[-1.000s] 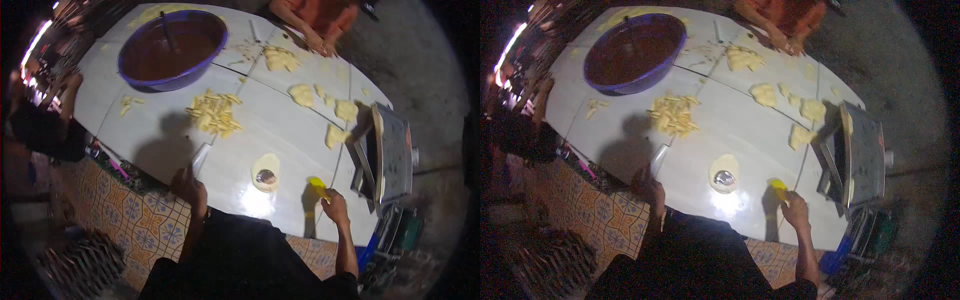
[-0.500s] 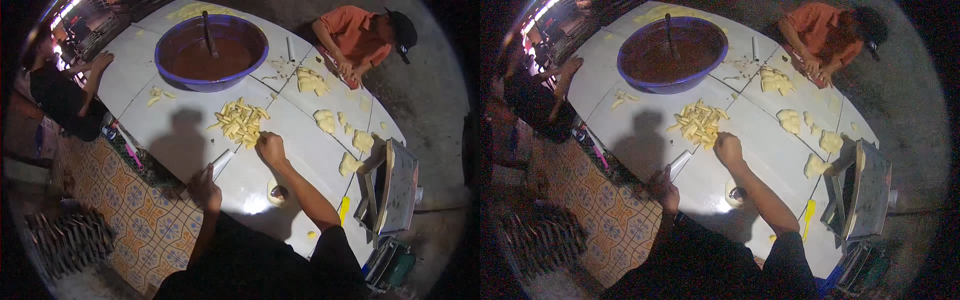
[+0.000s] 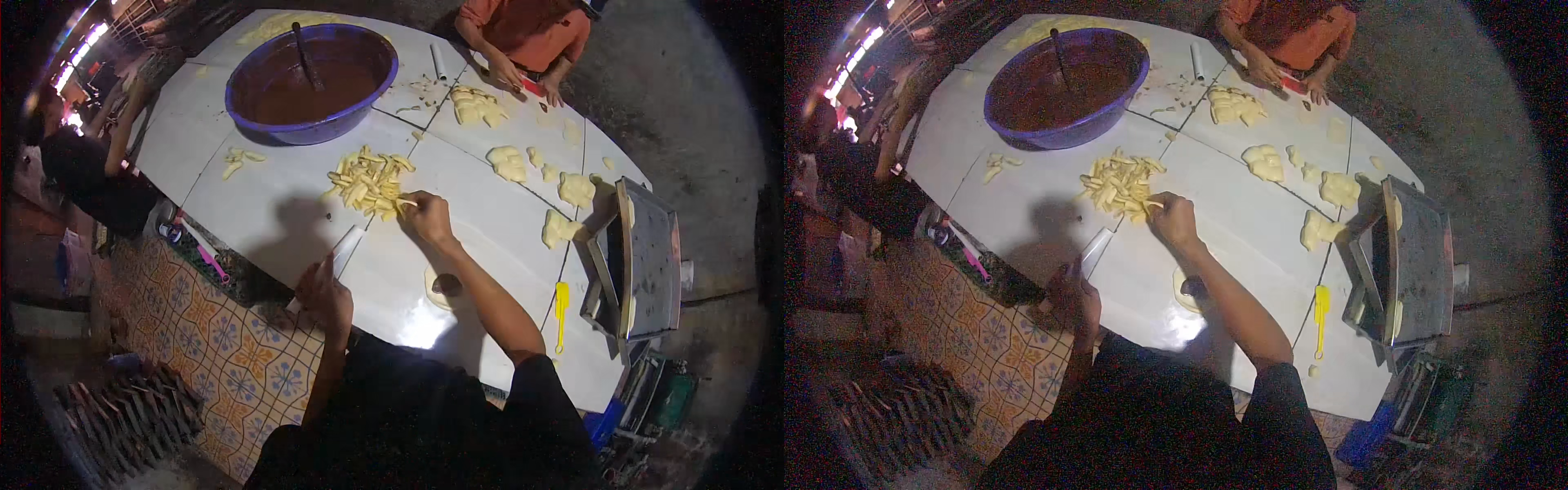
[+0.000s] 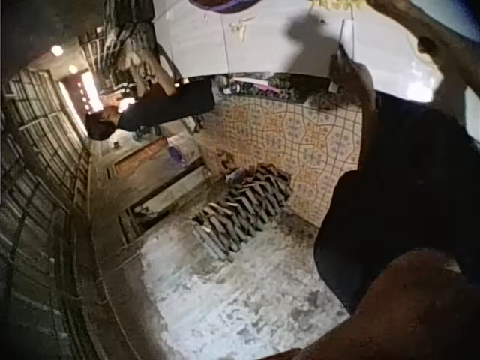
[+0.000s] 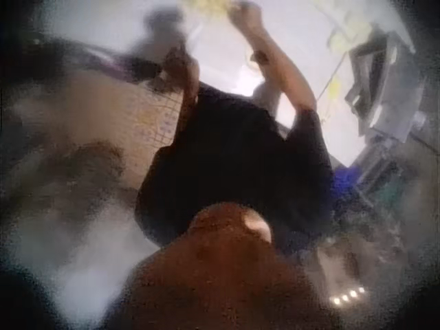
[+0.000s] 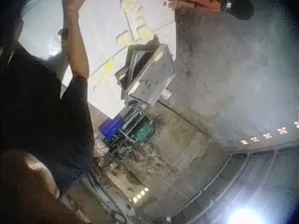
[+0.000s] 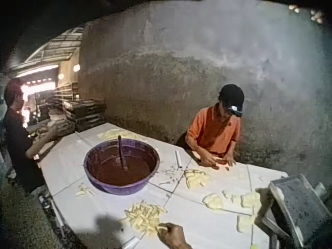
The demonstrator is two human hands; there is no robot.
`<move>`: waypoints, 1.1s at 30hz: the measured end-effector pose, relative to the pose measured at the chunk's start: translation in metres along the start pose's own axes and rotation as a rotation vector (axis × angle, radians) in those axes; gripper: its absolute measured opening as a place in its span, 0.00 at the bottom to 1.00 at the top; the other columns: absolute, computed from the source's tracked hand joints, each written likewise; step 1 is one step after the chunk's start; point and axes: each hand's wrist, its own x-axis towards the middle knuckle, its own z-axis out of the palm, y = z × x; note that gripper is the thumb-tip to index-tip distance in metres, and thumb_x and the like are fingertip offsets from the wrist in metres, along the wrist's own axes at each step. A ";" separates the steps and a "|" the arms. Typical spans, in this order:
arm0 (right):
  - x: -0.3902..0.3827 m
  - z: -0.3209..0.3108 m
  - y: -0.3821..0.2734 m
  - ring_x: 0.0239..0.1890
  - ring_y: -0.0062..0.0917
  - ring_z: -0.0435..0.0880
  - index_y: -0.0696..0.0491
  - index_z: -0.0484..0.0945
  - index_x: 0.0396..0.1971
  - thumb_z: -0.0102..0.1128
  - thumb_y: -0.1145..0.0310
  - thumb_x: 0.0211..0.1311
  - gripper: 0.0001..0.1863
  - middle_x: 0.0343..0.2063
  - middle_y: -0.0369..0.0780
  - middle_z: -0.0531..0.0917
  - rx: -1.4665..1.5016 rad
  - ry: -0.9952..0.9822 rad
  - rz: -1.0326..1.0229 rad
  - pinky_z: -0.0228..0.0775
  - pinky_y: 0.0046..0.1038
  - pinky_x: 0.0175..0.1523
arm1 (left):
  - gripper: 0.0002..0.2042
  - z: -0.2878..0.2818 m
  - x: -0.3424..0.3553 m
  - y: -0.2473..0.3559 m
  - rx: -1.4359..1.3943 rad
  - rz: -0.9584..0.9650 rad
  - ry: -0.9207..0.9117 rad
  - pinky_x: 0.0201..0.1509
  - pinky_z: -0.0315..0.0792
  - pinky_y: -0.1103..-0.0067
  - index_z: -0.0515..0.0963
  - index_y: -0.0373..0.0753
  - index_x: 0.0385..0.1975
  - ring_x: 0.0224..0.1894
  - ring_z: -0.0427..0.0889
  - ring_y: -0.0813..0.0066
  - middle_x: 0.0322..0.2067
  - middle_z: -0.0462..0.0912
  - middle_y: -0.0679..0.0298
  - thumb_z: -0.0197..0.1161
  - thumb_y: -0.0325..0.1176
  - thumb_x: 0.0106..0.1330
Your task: The person uses a scraper to lift pastry dough and places filling from a bowl onto the center by hand, then rolls the dough over the filling and places the shaped pastry onto a metal tray.
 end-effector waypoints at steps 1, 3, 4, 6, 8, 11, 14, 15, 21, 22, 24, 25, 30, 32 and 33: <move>-0.004 -0.004 -0.009 0.27 0.32 0.83 0.62 0.81 0.32 0.61 0.71 0.51 0.11 0.25 0.51 0.82 0.010 -0.017 0.059 0.73 0.28 0.33 | 0.26 -0.003 0.001 0.000 -0.020 0.018 -0.014 0.57 0.59 0.60 0.72 0.54 0.54 0.54 0.68 0.57 0.48 0.72 0.58 0.59 0.25 0.53; -0.007 -0.020 -0.013 0.23 0.23 0.79 0.64 0.80 0.29 0.61 0.71 0.53 0.10 0.21 0.49 0.82 0.121 0.007 0.119 0.71 0.26 0.29 | 0.25 -0.003 0.004 0.006 -0.056 0.048 -0.035 0.58 0.58 0.60 0.72 0.54 0.54 0.55 0.68 0.56 0.48 0.72 0.58 0.59 0.26 0.54; -0.010 -0.032 -0.010 0.23 0.23 0.79 0.64 0.80 0.29 0.61 0.71 0.53 0.10 0.21 0.49 0.82 0.110 0.023 0.128 0.71 0.26 0.29 | 0.25 0.000 0.007 0.011 -0.090 0.064 -0.002 0.58 0.59 0.59 0.72 0.53 0.54 0.55 0.68 0.55 0.48 0.72 0.58 0.59 0.26 0.54; -0.021 -0.037 -0.033 0.21 0.19 0.76 0.64 0.80 0.27 0.60 0.72 0.54 0.09 0.20 0.44 0.81 0.280 -0.050 0.236 0.69 0.25 0.26 | 0.24 -0.018 0.012 0.009 -0.089 0.061 0.024 0.58 0.59 0.59 0.72 0.51 0.54 0.55 0.67 0.55 0.48 0.72 0.58 0.59 0.27 0.54; -0.051 -0.060 -0.038 0.20 0.18 0.74 0.64 0.79 0.28 0.61 0.74 0.55 0.08 0.19 0.40 0.80 0.303 -0.011 0.364 0.66 0.23 0.23 | 0.22 -0.062 0.027 0.042 -0.059 0.123 0.145 0.58 0.60 0.60 0.74 0.47 0.51 0.53 0.69 0.55 0.46 0.74 0.58 0.60 0.27 0.54; -0.095 -0.083 -0.015 0.19 0.21 0.76 0.61 0.81 0.27 0.64 0.74 0.52 0.05 0.22 0.43 0.80 0.086 -0.051 0.056 0.67 0.23 0.22 | 0.17 -0.057 0.024 0.056 -0.777 0.325 -0.102 0.57 0.63 0.61 0.75 0.40 0.48 0.49 0.72 0.55 0.45 0.76 0.57 0.59 0.25 0.57; -0.133 -0.092 -0.027 0.27 0.28 0.79 0.57 0.83 0.26 0.66 0.73 0.47 0.06 0.26 0.42 0.80 0.143 -0.052 0.276 0.73 0.31 0.33 | 0.16 -0.061 0.017 0.091 -0.809 0.569 -0.258 0.54 0.64 0.65 0.79 0.38 0.39 0.47 0.72 0.57 0.40 0.76 0.60 0.64 0.22 0.46; -0.142 -0.086 0.003 0.32 0.30 0.76 0.57 0.83 0.28 0.67 0.73 0.47 0.07 0.28 0.41 0.78 -0.024 -0.015 0.137 0.72 0.32 0.39 | 0.16 -0.060 0.015 0.098 -0.817 0.588 -0.263 0.54 0.64 0.65 0.79 0.38 0.39 0.47 0.72 0.57 0.40 0.76 0.60 0.64 0.22 0.46; -0.180 -0.091 0.022 0.40 0.31 0.70 0.56 0.83 0.29 0.63 0.74 0.46 0.07 0.36 0.40 0.71 -0.200 0.161 -0.016 0.67 0.31 0.45 | 0.13 -0.052 0.003 0.112 -0.775 0.765 -0.391 0.47 0.63 0.69 0.81 0.47 0.34 0.41 0.68 0.63 0.33 0.73 0.65 0.67 0.29 0.46; -0.187 -0.091 0.028 0.40 0.31 0.70 0.56 0.83 0.29 0.63 0.74 0.46 0.07 0.36 0.40 0.71 -0.199 0.170 -0.015 0.67 0.31 0.45 | 0.13 -0.046 0.001 0.113 -0.775 0.774 -0.391 0.47 0.63 0.69 0.81 0.47 0.34 0.41 0.68 0.63 0.33 0.73 0.65 0.67 0.29 0.46; -0.200 -0.085 0.039 0.37 0.34 0.71 0.55 0.83 0.28 0.62 0.74 0.44 0.08 0.34 0.40 0.74 -0.351 -0.095 -0.211 0.65 0.32 0.42 | 0.07 -0.029 -0.006 0.110 -0.738 0.843 -0.356 0.43 0.63 0.68 0.81 0.46 0.29 0.38 0.70 0.64 0.30 0.73 0.66 0.65 0.31 0.49; -0.201 -0.080 0.035 0.33 0.38 0.71 0.55 0.81 0.26 0.61 0.74 0.44 0.06 0.28 0.41 0.76 -0.317 0.002 -0.243 0.65 0.34 0.39 | 0.03 -0.029 -0.005 0.114 -0.755 0.846 -0.295 0.41 0.62 0.68 0.79 0.43 0.23 0.35 0.70 0.65 0.27 0.72 0.65 0.64 0.28 0.48; -0.169 -0.082 0.014 0.31 0.37 0.73 0.59 0.78 0.27 0.56 0.75 0.50 0.05 0.27 0.45 0.78 -0.107 0.231 0.080 0.66 0.34 0.38 | 0.05 -0.024 0.009 0.139 -0.878 0.570 -0.267 0.44 0.63 0.69 0.76 0.40 0.26 0.37 0.70 0.60 0.30 0.73 0.61 0.61 0.22 0.51; -0.153 -0.084 0.032 0.35 0.36 0.74 0.60 0.80 0.32 0.54 0.77 0.50 0.09 0.33 0.46 0.78 -0.130 0.227 -0.064 0.68 0.34 0.40 | 0.08 -0.016 0.015 0.151 -0.836 0.612 -0.289 0.47 0.62 0.68 0.78 0.39 0.30 0.42 0.69 0.59 0.34 0.73 0.60 0.60 0.22 0.50; -0.155 -0.081 0.039 0.35 0.36 0.74 0.60 0.80 0.32 0.54 0.77 0.50 0.09 0.33 0.46 0.78 -0.131 0.232 -0.060 0.68 0.34 0.40 | 0.08 -0.014 0.014 0.149 -0.839 0.617 -0.292 0.47 0.62 0.68 0.78 0.39 0.30 0.42 0.69 0.59 0.34 0.73 0.60 0.60 0.22 0.50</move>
